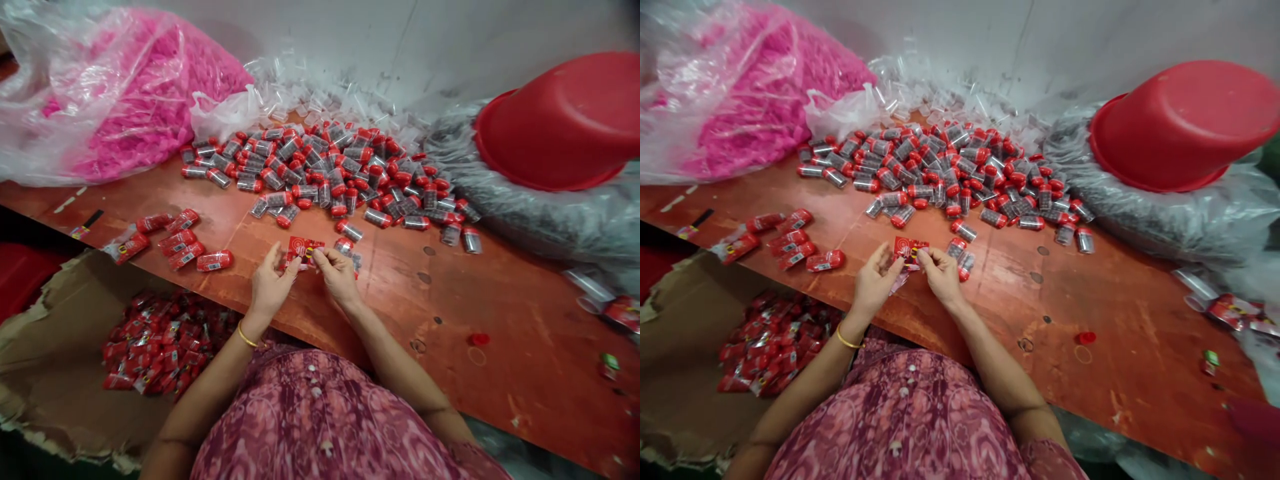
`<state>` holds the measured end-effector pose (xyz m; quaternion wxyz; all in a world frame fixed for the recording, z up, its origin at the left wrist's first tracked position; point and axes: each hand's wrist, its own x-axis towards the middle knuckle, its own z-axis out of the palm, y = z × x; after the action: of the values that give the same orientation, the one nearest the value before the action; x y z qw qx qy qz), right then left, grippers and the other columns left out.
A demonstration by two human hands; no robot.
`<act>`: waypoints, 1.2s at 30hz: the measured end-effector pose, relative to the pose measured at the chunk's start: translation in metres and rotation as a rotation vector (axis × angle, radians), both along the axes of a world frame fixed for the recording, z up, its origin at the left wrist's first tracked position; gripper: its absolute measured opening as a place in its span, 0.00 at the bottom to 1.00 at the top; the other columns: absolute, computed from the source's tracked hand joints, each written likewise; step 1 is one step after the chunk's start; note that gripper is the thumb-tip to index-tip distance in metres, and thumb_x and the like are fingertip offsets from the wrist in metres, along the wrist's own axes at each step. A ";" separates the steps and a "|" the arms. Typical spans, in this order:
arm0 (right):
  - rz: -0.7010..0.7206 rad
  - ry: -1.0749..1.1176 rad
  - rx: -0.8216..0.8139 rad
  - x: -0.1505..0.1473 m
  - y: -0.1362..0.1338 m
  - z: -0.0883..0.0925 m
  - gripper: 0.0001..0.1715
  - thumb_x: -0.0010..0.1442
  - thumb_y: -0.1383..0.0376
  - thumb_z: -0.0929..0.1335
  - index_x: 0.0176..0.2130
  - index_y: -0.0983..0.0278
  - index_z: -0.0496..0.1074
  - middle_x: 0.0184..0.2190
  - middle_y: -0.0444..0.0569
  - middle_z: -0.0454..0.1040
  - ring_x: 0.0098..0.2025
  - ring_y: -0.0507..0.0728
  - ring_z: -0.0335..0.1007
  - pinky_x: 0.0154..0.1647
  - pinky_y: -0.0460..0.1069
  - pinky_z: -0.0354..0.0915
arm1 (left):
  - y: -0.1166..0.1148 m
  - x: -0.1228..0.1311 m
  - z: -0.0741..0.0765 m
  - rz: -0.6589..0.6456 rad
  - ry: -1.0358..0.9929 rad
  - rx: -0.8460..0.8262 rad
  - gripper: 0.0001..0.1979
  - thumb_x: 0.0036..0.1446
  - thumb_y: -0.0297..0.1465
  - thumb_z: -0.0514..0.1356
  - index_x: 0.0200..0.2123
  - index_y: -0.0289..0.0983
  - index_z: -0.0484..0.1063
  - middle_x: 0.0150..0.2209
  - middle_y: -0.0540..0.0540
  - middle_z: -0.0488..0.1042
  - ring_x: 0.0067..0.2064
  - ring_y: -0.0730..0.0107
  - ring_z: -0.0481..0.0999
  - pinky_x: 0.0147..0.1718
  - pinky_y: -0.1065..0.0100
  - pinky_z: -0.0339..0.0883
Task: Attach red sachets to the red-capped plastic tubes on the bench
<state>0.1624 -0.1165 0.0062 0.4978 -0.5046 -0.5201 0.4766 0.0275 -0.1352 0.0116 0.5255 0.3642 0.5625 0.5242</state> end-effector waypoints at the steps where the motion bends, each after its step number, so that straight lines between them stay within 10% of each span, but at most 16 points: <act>1: -0.033 -0.011 0.012 -0.002 -0.003 0.000 0.23 0.54 0.50 0.66 0.19 0.63 0.63 0.16 0.39 0.58 0.21 0.48 0.51 0.23 0.45 0.51 | -0.003 0.005 -0.001 -0.023 -0.053 -0.027 0.22 0.43 0.39 0.67 0.42 0.36 0.76 0.40 0.43 0.79 0.45 0.61 0.76 0.47 0.64 0.66; 10: -0.208 -0.073 0.171 -0.019 -0.022 -0.009 0.20 0.59 0.56 0.61 0.20 0.62 0.60 0.18 0.40 0.59 0.23 0.50 0.53 0.25 0.46 0.54 | -0.016 0.036 0.006 0.097 -0.489 -0.158 0.18 0.36 0.39 0.71 0.29 0.35 0.75 0.28 0.48 0.78 0.34 0.68 0.77 0.38 0.67 0.69; 18: -0.076 -0.146 0.158 -0.011 -0.026 -0.010 0.23 0.61 0.55 0.60 0.19 0.62 0.61 0.17 0.41 0.59 0.22 0.50 0.56 0.25 0.45 0.56 | -0.006 0.030 0.001 0.159 -0.346 -0.100 0.19 0.30 0.39 0.72 0.26 0.33 0.76 0.25 0.50 0.77 0.29 0.74 0.75 0.35 0.71 0.68; 27: -0.294 -0.994 0.107 0.075 -0.019 -0.020 0.25 0.58 0.49 0.63 0.42 0.67 0.71 0.34 0.56 0.72 0.37 0.61 0.67 0.38 0.54 0.63 | 0.000 0.020 0.011 0.151 -0.326 -0.259 0.24 0.22 0.42 0.73 0.22 0.32 0.74 0.22 0.51 0.75 0.24 0.78 0.71 0.25 0.75 0.64; 36: 0.201 -1.246 0.430 0.116 -0.009 -0.015 0.21 0.60 0.72 0.59 0.51 0.65 0.68 0.52 0.55 0.69 0.47 0.61 0.63 0.48 0.55 0.60 | -0.007 0.020 0.016 0.005 -0.405 -0.394 0.25 0.21 0.41 0.74 0.24 0.34 0.73 0.21 0.52 0.75 0.22 0.77 0.72 0.21 0.76 0.66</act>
<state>0.2781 -0.1254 -0.0089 0.1469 -0.5242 -0.8385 0.0252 0.0473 -0.1419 0.0278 0.6868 0.1415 0.5378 0.4680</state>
